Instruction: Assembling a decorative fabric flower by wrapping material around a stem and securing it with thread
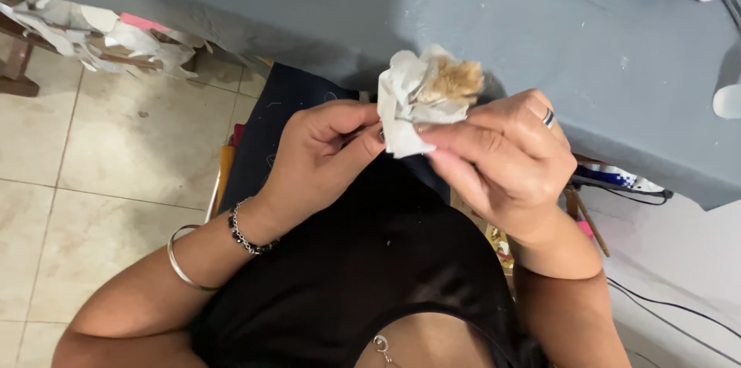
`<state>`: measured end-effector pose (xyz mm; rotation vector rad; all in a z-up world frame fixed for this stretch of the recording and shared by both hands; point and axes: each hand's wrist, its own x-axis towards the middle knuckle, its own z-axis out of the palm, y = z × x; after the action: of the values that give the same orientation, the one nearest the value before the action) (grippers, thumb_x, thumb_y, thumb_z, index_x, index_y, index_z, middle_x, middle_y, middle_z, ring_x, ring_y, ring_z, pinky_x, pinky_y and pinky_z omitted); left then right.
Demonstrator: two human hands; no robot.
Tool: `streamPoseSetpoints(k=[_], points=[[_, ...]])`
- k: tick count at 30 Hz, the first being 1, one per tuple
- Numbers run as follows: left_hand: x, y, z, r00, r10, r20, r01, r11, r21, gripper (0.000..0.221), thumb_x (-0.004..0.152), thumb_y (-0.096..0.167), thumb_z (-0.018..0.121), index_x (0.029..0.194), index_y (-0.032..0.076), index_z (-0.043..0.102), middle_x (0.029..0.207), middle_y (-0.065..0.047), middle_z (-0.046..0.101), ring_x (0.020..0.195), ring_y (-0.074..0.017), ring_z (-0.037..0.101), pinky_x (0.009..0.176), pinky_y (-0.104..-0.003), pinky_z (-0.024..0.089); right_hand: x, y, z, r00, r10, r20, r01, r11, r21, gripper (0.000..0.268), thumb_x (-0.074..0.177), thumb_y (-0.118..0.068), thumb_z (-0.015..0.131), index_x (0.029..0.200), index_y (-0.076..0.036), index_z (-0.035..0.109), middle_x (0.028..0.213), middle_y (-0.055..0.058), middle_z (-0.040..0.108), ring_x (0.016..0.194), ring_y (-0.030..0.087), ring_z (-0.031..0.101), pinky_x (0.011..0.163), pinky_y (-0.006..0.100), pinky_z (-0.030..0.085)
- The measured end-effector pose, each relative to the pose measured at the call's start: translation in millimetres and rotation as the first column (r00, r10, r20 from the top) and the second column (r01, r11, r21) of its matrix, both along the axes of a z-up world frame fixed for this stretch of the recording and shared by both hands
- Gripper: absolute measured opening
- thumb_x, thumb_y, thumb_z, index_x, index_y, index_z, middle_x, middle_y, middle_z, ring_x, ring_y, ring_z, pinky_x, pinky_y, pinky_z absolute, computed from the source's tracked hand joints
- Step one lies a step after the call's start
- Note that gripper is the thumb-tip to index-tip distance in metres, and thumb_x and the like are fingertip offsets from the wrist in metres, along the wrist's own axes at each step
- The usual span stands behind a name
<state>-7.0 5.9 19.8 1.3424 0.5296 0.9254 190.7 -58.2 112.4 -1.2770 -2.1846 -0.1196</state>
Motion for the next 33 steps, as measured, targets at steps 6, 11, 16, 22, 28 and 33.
streamPoseSetpoints(k=[6, 11, 16, 22, 28, 33], points=[[-28, 26, -9, 0.987, -0.123, 0.105, 0.098, 0.970, 0.221, 0.019, 0.105, 0.017, 0.059, 0.114, 0.004, 0.071, 0.108, -0.005, 0.074, 0.093, -0.0200, 0.062, 0.091, -0.035, 0.051, 5, -18, 6, 0.981, 0.106, -0.163, -0.100, 0.994, 0.045, 0.016, 0.087, -0.024, 0.079, 0.095, -0.011, 0.074, 0.090, 0.006, 0.066, 0.071, 0.019, 0.061, 0.076, 0.037, 0.044], [-68, 59, -38, 0.999, 0.007, 0.054, -0.021, 0.961, 0.274, 0.012, 0.098, 0.020, 0.070, 0.091, 0.010, 0.067, 0.092, 0.004, 0.068, 0.086, -0.0076, 0.060, 0.078, -0.029, 0.053, -2, -10, -3, 0.960, 0.114, -0.255, -0.083, 0.988, 0.130, 0.014, 0.084, -0.012, 0.082, 0.090, -0.005, 0.072, 0.086, 0.010, 0.069, 0.074, 0.023, 0.065, 0.077, 0.037, 0.046], [-93, 71, -16, 0.991, -0.076, 0.107, 0.046, 0.963, 0.264, 0.012, 0.097, 0.023, 0.073, 0.094, 0.014, 0.066, 0.101, 0.000, 0.066, 0.095, -0.0150, 0.061, 0.082, -0.035, 0.054, -24, 3, 6, 0.923, 0.178, -0.340, -0.151, 0.983, 0.103, 0.012, 0.086, -0.011, 0.075, 0.084, 0.000, 0.070, 0.082, 0.014, 0.069, 0.069, 0.023, 0.065, 0.069, 0.037, 0.048], [-105, 78, 27, 0.996, -0.080, -0.048, 0.093, 0.865, 0.493, 0.027, 0.095, 0.027, 0.071, 0.078, 0.010, 0.061, 0.090, -0.008, 0.065, 0.083, -0.0221, 0.063, 0.075, -0.034, 0.051, -43, 17, 9, 0.874, 0.167, -0.456, -0.220, 0.973, -0.064, 0.013, 0.091, -0.007, 0.075, 0.102, -0.001, 0.075, 0.095, 0.012, 0.075, 0.083, 0.023, 0.073, 0.080, 0.031, 0.060], [-115, 80, 54, 0.984, -0.111, -0.141, 0.175, 0.762, 0.623, 0.021, 0.097, -0.003, 0.055, 0.075, -0.002, 0.059, 0.078, -0.011, 0.062, 0.077, -0.0313, 0.057, 0.077, -0.042, 0.048, -47, 27, 18, 0.748, -0.165, -0.643, -0.274, 0.806, -0.525, 0.032, 0.098, -0.016, 0.060, 0.127, -0.006, 0.068, 0.110, 0.009, 0.079, 0.097, 0.012, 0.075, 0.083, 0.020, 0.058], [-113, 72, 69, 0.985, -0.048, -0.167, 0.146, 0.755, 0.640, 0.015, 0.099, 0.001, 0.056, 0.090, -0.007, 0.065, 0.085, -0.017, 0.067, 0.079, -0.0338, 0.065, 0.081, -0.044, 0.053, -20, 21, 21, 0.817, -0.032, -0.575, -0.177, 0.936, -0.303, 0.009, 0.092, -0.013, 0.071, 0.087, -0.006, 0.073, 0.090, 0.008, 0.076, 0.083, 0.017, 0.073, 0.073, 0.027, 0.056]])
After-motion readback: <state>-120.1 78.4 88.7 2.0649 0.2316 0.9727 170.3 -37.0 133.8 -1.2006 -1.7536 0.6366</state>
